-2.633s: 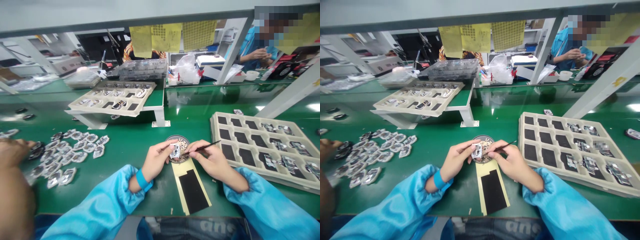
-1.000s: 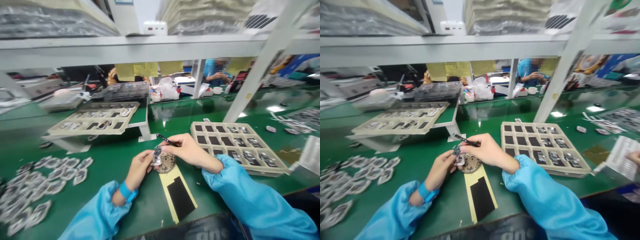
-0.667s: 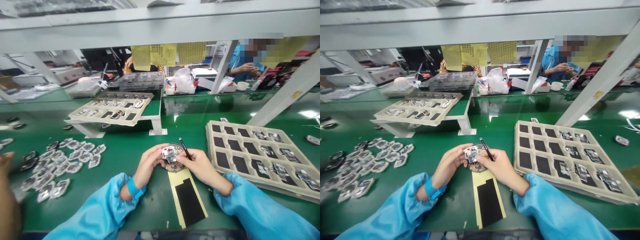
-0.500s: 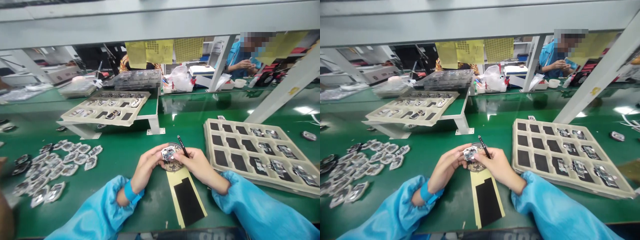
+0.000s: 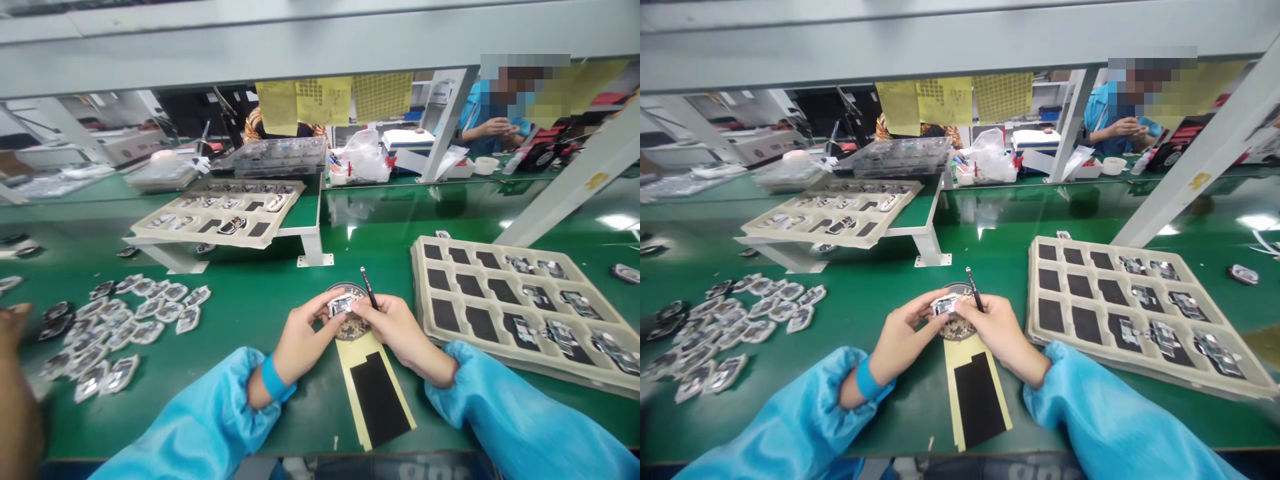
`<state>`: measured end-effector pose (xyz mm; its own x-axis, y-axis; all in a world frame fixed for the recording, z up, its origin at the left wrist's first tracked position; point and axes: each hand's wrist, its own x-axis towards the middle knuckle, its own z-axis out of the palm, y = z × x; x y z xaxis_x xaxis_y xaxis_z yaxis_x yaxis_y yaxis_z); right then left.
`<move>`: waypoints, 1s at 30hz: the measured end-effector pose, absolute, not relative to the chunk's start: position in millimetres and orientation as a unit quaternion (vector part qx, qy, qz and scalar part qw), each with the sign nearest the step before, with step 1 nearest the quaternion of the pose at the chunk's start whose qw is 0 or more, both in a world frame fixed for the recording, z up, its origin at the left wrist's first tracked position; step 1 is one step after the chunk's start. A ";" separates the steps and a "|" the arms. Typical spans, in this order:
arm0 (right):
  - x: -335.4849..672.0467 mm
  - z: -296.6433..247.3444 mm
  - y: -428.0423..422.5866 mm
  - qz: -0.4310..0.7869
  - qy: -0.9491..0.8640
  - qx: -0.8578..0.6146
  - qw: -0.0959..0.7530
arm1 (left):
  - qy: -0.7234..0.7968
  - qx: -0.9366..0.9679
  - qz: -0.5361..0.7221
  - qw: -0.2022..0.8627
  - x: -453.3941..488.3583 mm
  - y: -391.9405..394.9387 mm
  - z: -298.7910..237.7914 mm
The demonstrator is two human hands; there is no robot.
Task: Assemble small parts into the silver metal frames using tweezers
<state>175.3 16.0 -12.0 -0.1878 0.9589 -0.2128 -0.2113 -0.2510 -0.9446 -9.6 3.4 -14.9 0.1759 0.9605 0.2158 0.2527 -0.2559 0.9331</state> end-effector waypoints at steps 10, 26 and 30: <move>177.9 -20.4 17.2 0.606 -0.474 -0.422 0.479 | 0.452 0.569 0.455 0.514 -10.7 2.2 -9.5; 175.0 -17.2 14.0 0.588 -0.523 -0.407 0.464 | 0.400 0.509 0.471 0.600 -2.8 4.5 -11.8; 174.9 -18.0 14.6 0.598 -0.516 -0.406 0.461 | 0.431 0.532 0.447 0.576 -1.9 4.7 -7.7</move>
<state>174.9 14.6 -18.0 -0.2460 0.9692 -0.0093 -0.1329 -0.0433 -0.9902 -1.9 4.7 -7.7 0.2295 0.9731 -0.0201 -0.0563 0.0339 0.9978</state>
